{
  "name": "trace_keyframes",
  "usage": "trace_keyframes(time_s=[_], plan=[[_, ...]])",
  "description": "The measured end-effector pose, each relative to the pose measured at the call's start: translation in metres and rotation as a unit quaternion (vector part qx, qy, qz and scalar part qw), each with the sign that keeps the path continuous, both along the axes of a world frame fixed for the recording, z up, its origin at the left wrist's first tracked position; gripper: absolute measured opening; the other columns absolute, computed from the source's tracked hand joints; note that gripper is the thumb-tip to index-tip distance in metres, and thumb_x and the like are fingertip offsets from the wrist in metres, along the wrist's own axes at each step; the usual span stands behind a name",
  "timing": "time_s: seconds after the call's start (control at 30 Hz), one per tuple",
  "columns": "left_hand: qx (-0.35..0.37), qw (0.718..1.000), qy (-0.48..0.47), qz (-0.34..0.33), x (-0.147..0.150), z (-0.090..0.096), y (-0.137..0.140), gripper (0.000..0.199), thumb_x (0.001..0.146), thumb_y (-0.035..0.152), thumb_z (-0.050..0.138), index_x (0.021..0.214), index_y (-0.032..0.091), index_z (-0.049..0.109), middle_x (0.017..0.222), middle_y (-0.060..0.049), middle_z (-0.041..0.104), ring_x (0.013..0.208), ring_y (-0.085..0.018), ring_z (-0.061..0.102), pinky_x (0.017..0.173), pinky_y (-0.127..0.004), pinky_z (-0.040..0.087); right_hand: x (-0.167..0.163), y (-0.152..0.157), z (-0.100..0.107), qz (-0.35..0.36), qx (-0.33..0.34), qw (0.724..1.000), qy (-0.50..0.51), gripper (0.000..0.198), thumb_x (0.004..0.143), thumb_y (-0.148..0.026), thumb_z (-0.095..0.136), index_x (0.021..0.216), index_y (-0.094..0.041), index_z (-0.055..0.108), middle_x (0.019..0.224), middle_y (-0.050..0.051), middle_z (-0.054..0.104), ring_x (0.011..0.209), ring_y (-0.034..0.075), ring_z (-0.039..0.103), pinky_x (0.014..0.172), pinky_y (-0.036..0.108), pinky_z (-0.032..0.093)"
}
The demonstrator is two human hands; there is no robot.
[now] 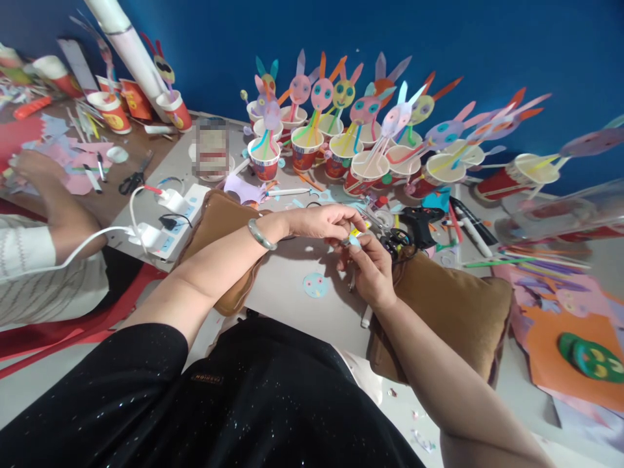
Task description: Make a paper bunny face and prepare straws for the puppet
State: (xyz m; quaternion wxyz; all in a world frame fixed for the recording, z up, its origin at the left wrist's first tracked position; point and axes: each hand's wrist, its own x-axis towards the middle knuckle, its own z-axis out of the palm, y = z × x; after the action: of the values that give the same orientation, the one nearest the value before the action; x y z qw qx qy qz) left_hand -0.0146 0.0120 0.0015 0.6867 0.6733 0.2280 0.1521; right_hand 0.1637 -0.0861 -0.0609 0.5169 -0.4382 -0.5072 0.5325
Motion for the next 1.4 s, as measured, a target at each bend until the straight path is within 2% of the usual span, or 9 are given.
trace_keyframes(time_s=[0.2, 0.33, 0.53, 0.73, 0.87, 1.0, 1.1, 1.2, 1.4], plan=[[0.017, 1.0, -0.004, 0.001, 0.001, -0.005, 0.0, 0.038, 0.076, 0.005, 0.07, 0.113, 0.013, 0.065, 0.069, 0.006, 0.055, 0.061, -0.009, 0.056, 0.06, -0.023, 0.043, 0.0, -0.001, 0.001, -0.006, -0.013, 1.0, -0.021, 0.046, 0.084, -0.07, 0.073, 0.083, -0.026, 0.06, 0.074, 0.0, 0.071, 0.053, 0.016, 0.06, 0.055, 0.034, 0.049], [0.005, 1.0, 0.016, 0.014, 0.001, -0.006, 0.001, 0.036, 0.075, 0.01, 0.076, 0.11, 0.014, 0.066, 0.079, 0.002, 0.064, 0.067, -0.01, 0.063, 0.066, -0.026, 0.048, 0.0, -0.001, 0.001, -0.003, -0.006, 1.0, -0.011, 0.045, 0.084, -0.069, 0.074, 0.086, -0.026, 0.061, 0.074, 0.0, 0.071, 0.053, 0.017, 0.06, 0.055, 0.034, 0.049], [-0.011, 0.998, 0.065, 0.001, -0.001, -0.003, 0.003, 0.011, 0.082, 0.022, 0.078, 0.086, 0.013, 0.072, 0.069, 0.0, 0.066, 0.058, -0.007, 0.055, 0.055, -0.022, 0.04, -0.001, -0.002, 0.005, -0.019, -0.012, 1.0, -0.02, 0.048, 0.083, -0.072, 0.073, 0.084, -0.025, 0.059, 0.083, 0.001, 0.075, 0.051, 0.014, 0.059, 0.053, 0.033, 0.051], [0.018, 0.995, 0.08, 0.057, 0.0, -0.003, 0.005, 0.019, 0.08, 0.02, 0.08, 0.071, 0.013, 0.065, 0.063, 0.0, 0.064, 0.054, -0.006, 0.053, 0.054, -0.022, 0.038, -0.002, -0.002, 0.01, -0.049, -0.003, 0.999, -0.024, 0.044, 0.086, -0.066, 0.075, 0.082, -0.023, 0.064, 0.088, 0.003, 0.078, 0.049, 0.011, 0.057, 0.053, 0.03, 0.051], [0.075, 0.988, 0.12, 0.054, -0.022, 0.008, 0.025, 0.014, 0.075, 0.016, 0.082, 0.071, 0.014, 0.069, 0.06, 0.001, 0.063, 0.054, -0.008, 0.054, 0.055, -0.022, 0.038, -0.002, -0.001, 0.012, -0.072, -0.007, 0.997, -0.039, 0.045, 0.085, -0.067, 0.076, 0.081, -0.022, 0.068, 0.086, 0.004, 0.079, 0.047, 0.01, 0.055, 0.05, 0.028, 0.05], [0.177, 0.945, 0.265, 0.075, -0.061, 0.025, 0.05, 0.011, 0.064, 0.01, 0.082, 0.063, 0.016, 0.073, 0.058, 0.0, 0.065, 0.054, -0.009, 0.052, 0.055, -0.023, 0.035, -0.002, -0.001, 0.01, -0.078, 0.0, 0.996, -0.051, 0.045, 0.085, -0.066, 0.076, 0.083, -0.021, 0.071, 0.082, 0.004, 0.079, 0.047, 0.01, 0.056, 0.048, 0.027, 0.048], [0.177, 0.9, 0.388, 0.087, -0.081, 0.031, 0.059, 0.011, 0.061, 0.01, 0.08, 0.058, 0.019, 0.074, 0.048, 0.002, 0.056, 0.049, -0.01, 0.047, 0.054, -0.026, 0.032, -0.002, -0.001, 0.01, -0.074, 0.005, 0.995, -0.065, 0.045, 0.086, -0.066, 0.075, 0.085, -0.021, 0.072, 0.081, 0.004, 0.078, 0.047, 0.01, 0.056, 0.048, 0.028, 0.048], [0.162, 0.857, 0.482, 0.082, -0.088, 0.03, 0.06, 0.014, 0.058, 0.01, 0.079, 0.052, 0.019, 0.07, 0.046, 0.001, 0.054, 0.052, -0.014, 0.05, 0.057, -0.027, 0.034, -0.002, -0.002, 0.01, -0.073, 0.007, 0.994, -0.076, 0.045, 0.086, -0.066, 0.075, 0.085, -0.021, 0.072, 0.083, 0.005, 0.079, 0.046, 0.01, 0.056, 0.048, 0.028, 0.048], [0.22, 0.814, 0.524, 0.121, -0.091, 0.026, 0.062, 0.011, 0.056, 0.014, 0.081, 0.058, 0.021, 0.072, 0.044, 0.003, 0.053, 0.06, -0.016, 0.056, 0.064, -0.024, 0.042, -0.003, -0.002, 0.011, -0.063, 0.029, 0.992, -0.105, 0.045, 0.087, -0.067, 0.073, 0.083, -0.022, 0.07, 0.078, 0.004, 0.077, 0.045, 0.012, 0.056, 0.048, 0.03, 0.049]])
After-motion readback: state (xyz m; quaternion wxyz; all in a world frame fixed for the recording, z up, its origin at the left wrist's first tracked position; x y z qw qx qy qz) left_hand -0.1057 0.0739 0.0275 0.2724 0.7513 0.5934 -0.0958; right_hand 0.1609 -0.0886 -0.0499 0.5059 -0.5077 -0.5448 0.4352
